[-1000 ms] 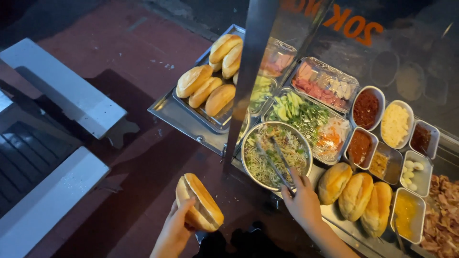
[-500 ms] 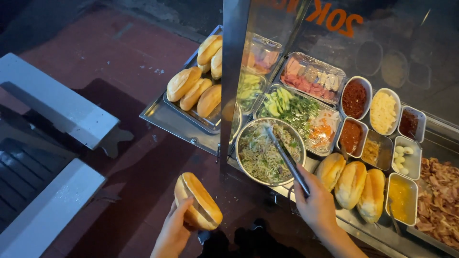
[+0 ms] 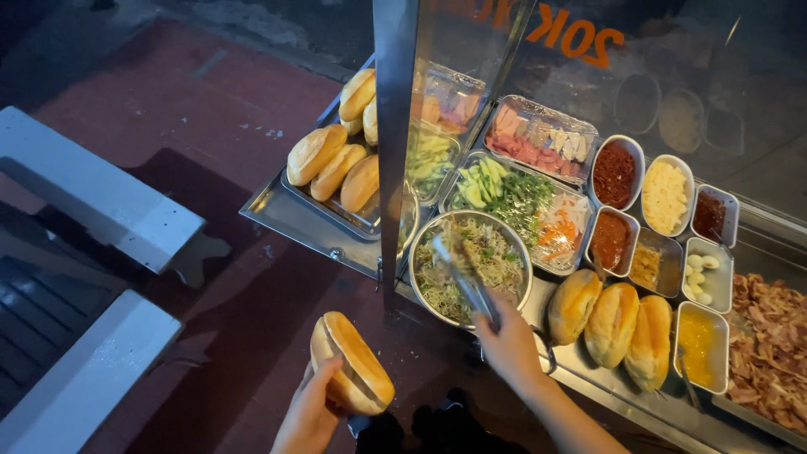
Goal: The person prepares sandwiches at a food stall. They use scissors to cut baguettes, fill them with shredded vegetables using tongs, and place the finished sandwiches on a metal tray. The person also retrieves a tray from a rack inside the shop.
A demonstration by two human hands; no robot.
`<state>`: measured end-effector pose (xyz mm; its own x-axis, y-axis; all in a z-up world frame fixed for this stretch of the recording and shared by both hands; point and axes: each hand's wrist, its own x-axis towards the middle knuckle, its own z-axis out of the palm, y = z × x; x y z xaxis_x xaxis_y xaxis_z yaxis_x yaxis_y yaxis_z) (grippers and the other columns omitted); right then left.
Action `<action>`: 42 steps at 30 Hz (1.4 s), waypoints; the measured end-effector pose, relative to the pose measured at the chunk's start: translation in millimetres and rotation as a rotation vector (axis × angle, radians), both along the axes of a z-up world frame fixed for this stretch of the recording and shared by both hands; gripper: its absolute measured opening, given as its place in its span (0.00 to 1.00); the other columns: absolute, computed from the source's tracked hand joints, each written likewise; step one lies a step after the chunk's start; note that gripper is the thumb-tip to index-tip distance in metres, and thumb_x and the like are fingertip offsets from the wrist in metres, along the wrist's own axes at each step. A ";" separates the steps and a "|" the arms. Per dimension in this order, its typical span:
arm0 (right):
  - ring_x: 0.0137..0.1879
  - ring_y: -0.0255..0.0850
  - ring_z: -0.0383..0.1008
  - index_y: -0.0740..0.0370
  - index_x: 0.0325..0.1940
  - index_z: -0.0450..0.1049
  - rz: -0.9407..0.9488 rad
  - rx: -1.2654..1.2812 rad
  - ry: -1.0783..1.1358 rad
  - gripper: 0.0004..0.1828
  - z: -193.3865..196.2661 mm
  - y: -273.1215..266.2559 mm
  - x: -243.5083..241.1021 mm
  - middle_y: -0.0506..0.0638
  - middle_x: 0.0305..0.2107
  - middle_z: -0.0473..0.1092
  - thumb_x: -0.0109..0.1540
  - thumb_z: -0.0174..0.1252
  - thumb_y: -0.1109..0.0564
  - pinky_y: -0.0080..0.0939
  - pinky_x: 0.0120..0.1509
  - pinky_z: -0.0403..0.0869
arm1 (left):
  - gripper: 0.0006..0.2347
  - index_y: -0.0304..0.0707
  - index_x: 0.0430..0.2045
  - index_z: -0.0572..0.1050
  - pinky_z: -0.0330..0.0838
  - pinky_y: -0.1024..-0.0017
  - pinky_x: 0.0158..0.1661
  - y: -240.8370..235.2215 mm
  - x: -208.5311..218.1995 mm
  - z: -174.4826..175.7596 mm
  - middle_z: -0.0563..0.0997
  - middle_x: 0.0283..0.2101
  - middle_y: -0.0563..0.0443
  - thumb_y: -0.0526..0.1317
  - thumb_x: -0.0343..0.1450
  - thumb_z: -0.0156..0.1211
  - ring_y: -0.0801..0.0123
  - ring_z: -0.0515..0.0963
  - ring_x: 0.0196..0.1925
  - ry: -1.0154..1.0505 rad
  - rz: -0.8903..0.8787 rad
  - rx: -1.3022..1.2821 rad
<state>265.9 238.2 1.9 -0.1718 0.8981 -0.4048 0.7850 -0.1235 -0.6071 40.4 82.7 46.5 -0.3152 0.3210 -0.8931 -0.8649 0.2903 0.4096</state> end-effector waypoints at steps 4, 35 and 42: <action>0.33 0.54 0.80 0.42 0.81 0.55 0.277 0.260 -0.272 0.37 -52.1 -1.3 9.2 0.53 0.55 0.68 0.67 0.51 0.41 0.56 0.33 0.78 | 0.27 0.49 0.74 0.65 0.70 0.50 0.60 -3.1 -0.5 4.1 0.74 0.69 0.38 0.36 0.75 0.53 0.44 0.74 0.68 -0.022 0.019 -0.034; 0.35 0.50 0.80 0.38 0.78 0.60 0.366 0.394 -0.254 0.33 -84.3 14.4 48.1 0.44 0.51 0.71 0.66 0.53 0.43 0.55 0.31 0.78 | 0.26 0.52 0.75 0.63 0.66 0.46 0.64 4.4 3.5 8.9 0.72 0.72 0.40 0.37 0.77 0.50 0.46 0.72 0.71 -0.067 0.004 -0.047; 0.23 0.40 0.75 0.42 0.75 0.68 0.278 0.611 -0.039 0.30 -68.1 11.7 67.0 0.41 0.42 0.75 0.66 0.57 0.49 0.46 0.32 0.74 | 0.24 0.46 0.72 0.66 0.68 0.47 0.62 0.2 4.0 -13.7 0.75 0.69 0.37 0.37 0.76 0.53 0.45 0.73 0.69 -0.063 0.042 -0.066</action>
<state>332.9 249.9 -66.2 -0.4249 0.8925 0.1515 0.7608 0.4428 -0.4745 44.4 82.9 32.8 -0.2699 0.2485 -0.9303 -0.9003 0.2775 0.3354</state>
